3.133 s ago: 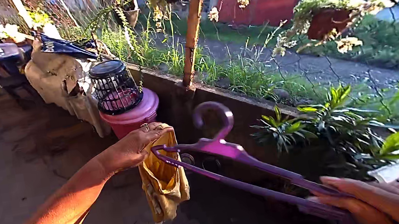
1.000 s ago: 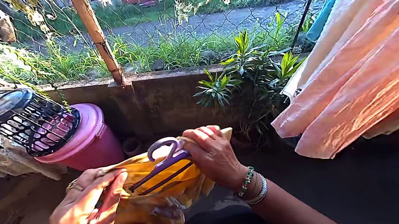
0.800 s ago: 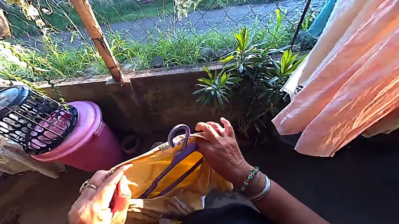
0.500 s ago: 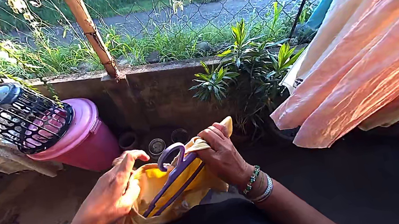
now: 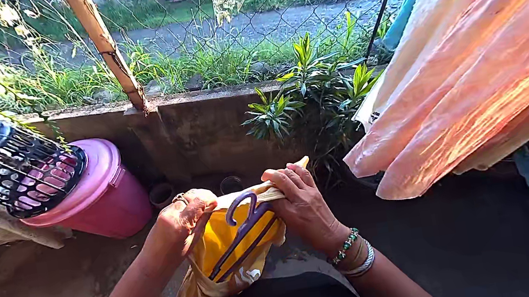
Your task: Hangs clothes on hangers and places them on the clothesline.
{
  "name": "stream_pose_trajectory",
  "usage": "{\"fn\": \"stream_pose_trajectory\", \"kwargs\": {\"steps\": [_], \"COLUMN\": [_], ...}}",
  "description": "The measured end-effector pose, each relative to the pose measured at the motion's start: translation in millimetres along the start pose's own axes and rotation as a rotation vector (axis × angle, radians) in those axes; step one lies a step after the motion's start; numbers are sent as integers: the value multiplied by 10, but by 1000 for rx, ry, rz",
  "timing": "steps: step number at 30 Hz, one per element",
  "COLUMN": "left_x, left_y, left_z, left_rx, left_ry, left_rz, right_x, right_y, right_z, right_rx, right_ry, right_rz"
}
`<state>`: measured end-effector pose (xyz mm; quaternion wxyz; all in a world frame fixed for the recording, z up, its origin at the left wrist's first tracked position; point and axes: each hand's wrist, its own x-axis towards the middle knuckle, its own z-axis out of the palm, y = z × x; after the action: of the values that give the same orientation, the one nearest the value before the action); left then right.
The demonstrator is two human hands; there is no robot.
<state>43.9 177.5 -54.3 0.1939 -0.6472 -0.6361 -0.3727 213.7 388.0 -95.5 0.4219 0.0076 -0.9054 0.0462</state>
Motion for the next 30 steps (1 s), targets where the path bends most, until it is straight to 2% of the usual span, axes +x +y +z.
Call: {"fn": "stream_pose_trajectory", "kwargs": {"steps": [3,7,11,19,22,27,30], "left_x": [31,133,197,219,197,236,298], "left_y": [-60,-97,-186,-223,-125,-36,2], "left_z": [-40,-77,-109,-78,38,247,232], "left_rx": [21,-80,-28,139,3,-132,-333], "left_ry": [-17,-69,-80,-58,-97,-120,47], "left_rz": [126,246,384,333,126,107,16], "right_x": [-17,16,50,98,107,111,91], "right_y": [15,34,18,-90,-143,-202,-172], "right_z": [-12,-55,-105,-114,-109,-105,-146], "right_rx": [-4,-3,15,38,55,98,112], "right_ry": [-13,2,32,53,39,52,59], "right_rz": [0,-12,-35,-78,-97,-97,-107]}}
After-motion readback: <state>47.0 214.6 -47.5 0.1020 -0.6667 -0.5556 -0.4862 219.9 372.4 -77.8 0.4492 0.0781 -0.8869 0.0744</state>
